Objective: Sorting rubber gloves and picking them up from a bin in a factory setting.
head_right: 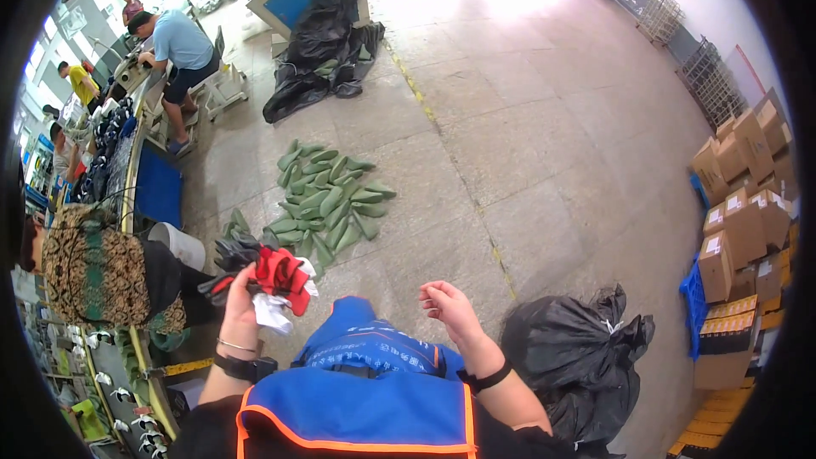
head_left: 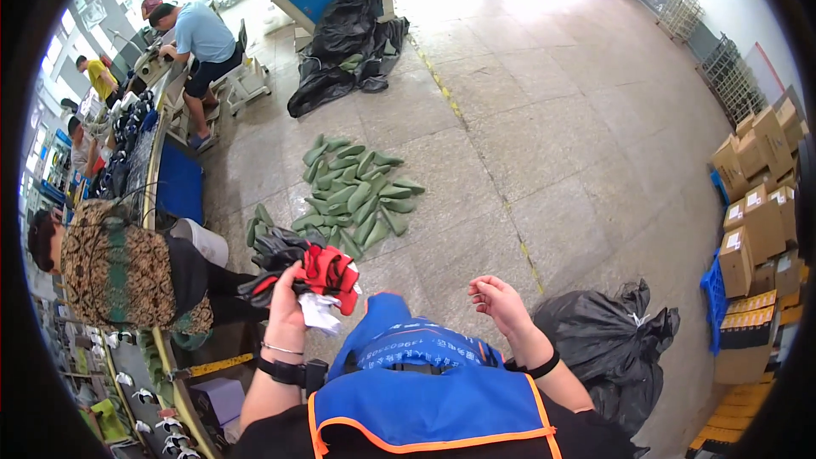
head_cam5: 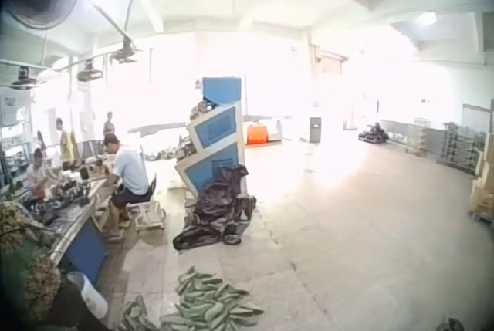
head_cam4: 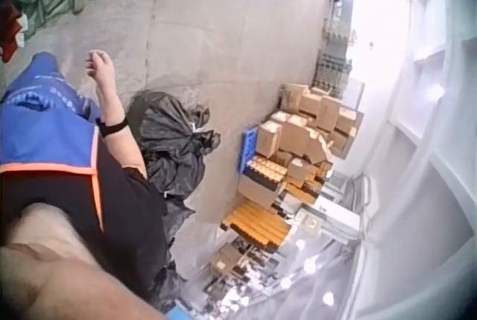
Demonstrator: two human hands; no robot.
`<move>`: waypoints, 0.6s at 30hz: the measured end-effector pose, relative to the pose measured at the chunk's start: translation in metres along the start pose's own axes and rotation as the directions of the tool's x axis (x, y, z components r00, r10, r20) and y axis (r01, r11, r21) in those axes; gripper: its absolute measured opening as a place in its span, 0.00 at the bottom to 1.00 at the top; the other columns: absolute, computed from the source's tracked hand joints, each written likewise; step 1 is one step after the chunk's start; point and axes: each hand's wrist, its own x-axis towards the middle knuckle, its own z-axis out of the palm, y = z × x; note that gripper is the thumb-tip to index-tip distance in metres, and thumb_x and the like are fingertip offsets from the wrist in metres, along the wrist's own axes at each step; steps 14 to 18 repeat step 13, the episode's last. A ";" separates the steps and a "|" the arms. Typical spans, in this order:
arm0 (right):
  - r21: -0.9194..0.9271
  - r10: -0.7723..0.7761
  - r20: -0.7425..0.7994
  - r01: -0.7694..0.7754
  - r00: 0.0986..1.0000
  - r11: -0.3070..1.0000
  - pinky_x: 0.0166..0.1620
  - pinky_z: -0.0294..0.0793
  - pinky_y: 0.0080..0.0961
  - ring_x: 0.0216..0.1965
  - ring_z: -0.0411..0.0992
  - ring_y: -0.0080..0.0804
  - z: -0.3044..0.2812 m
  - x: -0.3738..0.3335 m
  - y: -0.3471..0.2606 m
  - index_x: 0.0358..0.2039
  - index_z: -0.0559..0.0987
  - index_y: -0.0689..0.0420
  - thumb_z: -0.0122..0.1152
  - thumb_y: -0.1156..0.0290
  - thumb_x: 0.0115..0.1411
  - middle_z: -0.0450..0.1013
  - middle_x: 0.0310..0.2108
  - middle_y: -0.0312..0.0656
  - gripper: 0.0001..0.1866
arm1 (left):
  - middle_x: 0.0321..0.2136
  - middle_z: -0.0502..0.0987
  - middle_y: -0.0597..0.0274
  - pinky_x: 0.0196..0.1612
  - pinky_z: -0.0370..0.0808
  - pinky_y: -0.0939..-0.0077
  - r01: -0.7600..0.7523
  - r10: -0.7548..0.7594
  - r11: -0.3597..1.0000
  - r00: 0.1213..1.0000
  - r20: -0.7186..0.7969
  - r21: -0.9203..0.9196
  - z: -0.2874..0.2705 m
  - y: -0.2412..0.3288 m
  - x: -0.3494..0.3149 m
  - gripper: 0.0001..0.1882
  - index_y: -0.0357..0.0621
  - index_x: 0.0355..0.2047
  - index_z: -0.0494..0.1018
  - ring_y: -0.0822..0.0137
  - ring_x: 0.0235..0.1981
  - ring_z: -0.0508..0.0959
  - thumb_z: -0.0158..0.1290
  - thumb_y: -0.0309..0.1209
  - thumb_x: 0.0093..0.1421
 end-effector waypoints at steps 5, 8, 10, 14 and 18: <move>0.090 -0.140 -0.049 0.144 0.989 0.986 0.37 0.69 0.18 0.32 0.70 0.19 -0.053 0.084 -0.088 0.39 0.75 0.54 0.52 0.65 0.63 0.74 0.32 0.32 0.08 | 0.40 0.79 0.57 0.50 0.73 0.57 -0.024 0.018 0.997 0.995 0.097 0.067 0.099 0.027 0.107 0.17 0.43 0.43 0.73 0.56 0.42 0.77 0.50 0.41 0.60; 0.133 -0.114 -0.248 0.150 0.962 0.980 0.32 0.69 0.20 0.30 0.70 0.21 -0.125 0.149 -0.123 0.38 0.75 0.54 0.52 0.65 0.63 0.74 0.31 0.33 0.08 | 0.38 0.79 0.56 0.33 0.78 0.52 -0.085 0.084 0.996 0.996 0.039 0.040 0.163 0.032 0.197 0.18 0.44 0.42 0.74 0.53 0.37 0.79 0.48 0.43 0.59; 0.087 -0.102 -0.417 0.152 0.903 0.985 0.28 0.68 0.20 0.27 0.70 0.22 -0.196 0.179 -0.125 0.38 0.75 0.54 0.53 0.65 0.62 0.73 0.28 0.32 0.08 | 0.38 0.79 0.56 0.36 0.77 0.54 -0.028 0.028 1.000 0.995 0.091 0.002 0.202 0.033 0.263 0.17 0.45 0.41 0.74 0.54 0.37 0.78 0.49 0.42 0.57; -0.182 -0.161 -0.660 0.052 0.733 0.982 0.24 0.66 0.20 0.23 0.69 0.22 -0.288 0.208 -0.137 0.37 0.75 0.55 0.55 0.64 0.61 0.73 0.26 0.33 0.09 | 0.41 0.78 0.59 0.51 0.72 0.58 0.002 0.005 0.998 0.994 0.110 -0.060 0.282 0.026 0.358 0.15 0.45 0.42 0.74 0.57 0.41 0.77 0.54 0.35 0.56; -0.182 -0.161 -0.660 0.052 0.733 0.982 0.24 0.66 0.20 0.23 0.69 0.22 -0.288 0.208 -0.137 0.37 0.75 0.55 0.55 0.64 0.61 0.73 0.26 0.33 0.09 | 0.41 0.78 0.59 0.51 0.72 0.58 0.002 0.005 0.998 0.994 0.110 -0.060 0.282 0.026 0.358 0.15 0.45 0.42 0.74 0.57 0.41 0.77 0.54 0.35 0.56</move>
